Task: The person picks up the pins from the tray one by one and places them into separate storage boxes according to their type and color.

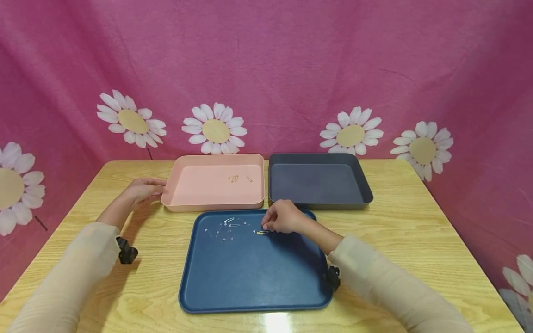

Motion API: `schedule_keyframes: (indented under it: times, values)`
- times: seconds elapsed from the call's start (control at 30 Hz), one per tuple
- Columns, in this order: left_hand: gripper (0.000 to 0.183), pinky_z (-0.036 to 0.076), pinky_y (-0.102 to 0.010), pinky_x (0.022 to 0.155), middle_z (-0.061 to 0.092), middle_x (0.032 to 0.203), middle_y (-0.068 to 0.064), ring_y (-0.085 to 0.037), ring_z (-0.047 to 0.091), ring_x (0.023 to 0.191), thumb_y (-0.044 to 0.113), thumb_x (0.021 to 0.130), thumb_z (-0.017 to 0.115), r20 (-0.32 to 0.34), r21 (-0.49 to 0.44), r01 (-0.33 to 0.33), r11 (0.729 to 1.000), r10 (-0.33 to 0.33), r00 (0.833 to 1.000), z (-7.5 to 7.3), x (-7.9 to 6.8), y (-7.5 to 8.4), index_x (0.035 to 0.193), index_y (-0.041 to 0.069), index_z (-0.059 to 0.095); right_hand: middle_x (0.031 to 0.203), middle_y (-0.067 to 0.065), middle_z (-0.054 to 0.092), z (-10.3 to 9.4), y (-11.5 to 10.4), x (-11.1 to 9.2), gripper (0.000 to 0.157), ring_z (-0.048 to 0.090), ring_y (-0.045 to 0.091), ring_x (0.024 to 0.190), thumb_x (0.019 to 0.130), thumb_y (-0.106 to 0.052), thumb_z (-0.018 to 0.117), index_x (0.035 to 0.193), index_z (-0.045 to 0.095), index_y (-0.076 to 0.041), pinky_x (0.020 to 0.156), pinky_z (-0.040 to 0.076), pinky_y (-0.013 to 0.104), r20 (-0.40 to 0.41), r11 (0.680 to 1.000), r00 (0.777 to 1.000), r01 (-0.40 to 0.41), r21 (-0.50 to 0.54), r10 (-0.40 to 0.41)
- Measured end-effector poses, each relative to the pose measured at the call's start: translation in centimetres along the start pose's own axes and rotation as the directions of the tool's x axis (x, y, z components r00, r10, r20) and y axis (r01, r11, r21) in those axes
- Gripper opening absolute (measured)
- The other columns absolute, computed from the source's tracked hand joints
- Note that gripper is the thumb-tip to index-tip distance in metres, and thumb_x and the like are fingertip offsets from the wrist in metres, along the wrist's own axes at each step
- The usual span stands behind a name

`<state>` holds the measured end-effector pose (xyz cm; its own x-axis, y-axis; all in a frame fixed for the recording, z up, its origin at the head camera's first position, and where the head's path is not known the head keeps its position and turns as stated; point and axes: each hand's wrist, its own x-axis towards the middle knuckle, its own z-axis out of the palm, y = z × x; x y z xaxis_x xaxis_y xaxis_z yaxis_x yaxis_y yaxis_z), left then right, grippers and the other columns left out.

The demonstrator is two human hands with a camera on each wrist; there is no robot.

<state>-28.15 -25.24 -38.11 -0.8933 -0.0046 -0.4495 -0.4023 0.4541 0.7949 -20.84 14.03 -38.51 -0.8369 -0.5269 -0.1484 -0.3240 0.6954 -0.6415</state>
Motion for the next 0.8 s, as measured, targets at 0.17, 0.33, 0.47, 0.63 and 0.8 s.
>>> schedule_keyframes:
  times: [0.17, 0.33, 0.47, 0.63, 0.8]
  values:
    - [0.049, 0.051, -0.031, 0.101, 0.05, 0.135, -0.022, -0.009, 0.061, 0.093, 0.014, 0.094, 0.057, 0.002, -0.011, -0.024, 1.0, 0.024, 1.0, -0.1, 0.0, -0.1, 0.137, -0.007, 0.046, 0.076, 0.006, 0.074, 0.7, 0.1, -0.1, 0.008, 0.056, 0.001, 0.059, 0.082, -0.008, 0.073, 0.087, 0.077, -0.004, 0.056, 0.05, 0.017, -0.026, 0.998, 0.999, 0.03, -0.049, -0.031]
    - [0.043, 0.055, -0.028, 0.092, 0.064, 0.107, -0.01, -0.008, 0.061, 0.087, 0.013, 0.089, 0.065, 0.033, -0.105, -0.052, 0.993, 0.056, 0.998, -0.4, 0.3, -0.5, 0.127, -0.007, 0.055, 0.074, 0.004, 0.074, 1.5, 0.1, -0.1, 0.004, 0.057, 0.001, 0.062, 0.08, -0.009, 0.075, 0.081, 0.076, -0.005, 0.058, 0.05, 0.016, -0.092, 0.988, 0.993, 0.068, -0.137, -0.081]
    - [0.046, 0.052, -0.032, 0.099, 0.06, 0.116, -0.012, -0.006, 0.06, 0.088, 0.011, 0.093, 0.058, 0.013, -0.066, -0.033, 0.997, 0.034, 0.999, 0.0, 0.3, -0.5, 0.134, -0.008, 0.048, 0.072, 0.004, 0.073, 2.1, -0.3, -0.1, 0.003, 0.059, 0.002, 0.062, 0.078, -0.006, 0.077, 0.076, 0.074, -0.005, 0.057, 0.051, 0.015, -0.129, 0.986, 0.988, 0.069, -0.153, -0.089]
    - [0.049, 0.055, -0.019, 0.085, 0.056, 0.117, -0.013, 0.002, 0.058, 0.077, 0.009, 0.095, 0.055, 0.008, -0.064, -0.041, 0.997, 0.042, 0.999, 0.1, 0.1, -0.1, 0.138, -0.01, 0.042, 0.069, 0.004, 0.072, 2.5, -0.6, -0.1, 0.007, 0.061, 0.003, 0.061, 0.076, -0.005, 0.079, 0.072, 0.072, -0.005, 0.056, 0.05, 0.014, -0.162, 0.982, 0.981, 0.082, -0.169, -0.11]
    - [0.048, 0.055, -0.018, 0.084, 0.058, 0.111, -0.008, 0.003, 0.057, 0.075, 0.008, 0.095, 0.054, 0.013, -0.07, -0.038, 0.997, 0.039, 0.999, 0.0, 0.0, -0.3, 0.138, -0.01, 0.043, 0.065, 0.002, 0.069, 2.9, -0.6, -0.1, 0.011, 0.054, 0.0, 0.057, 0.076, -0.006, 0.078, 0.068, 0.07, -0.006, 0.054, 0.046, 0.013, -0.179, 0.979, 0.977, 0.084, -0.185, -0.118]
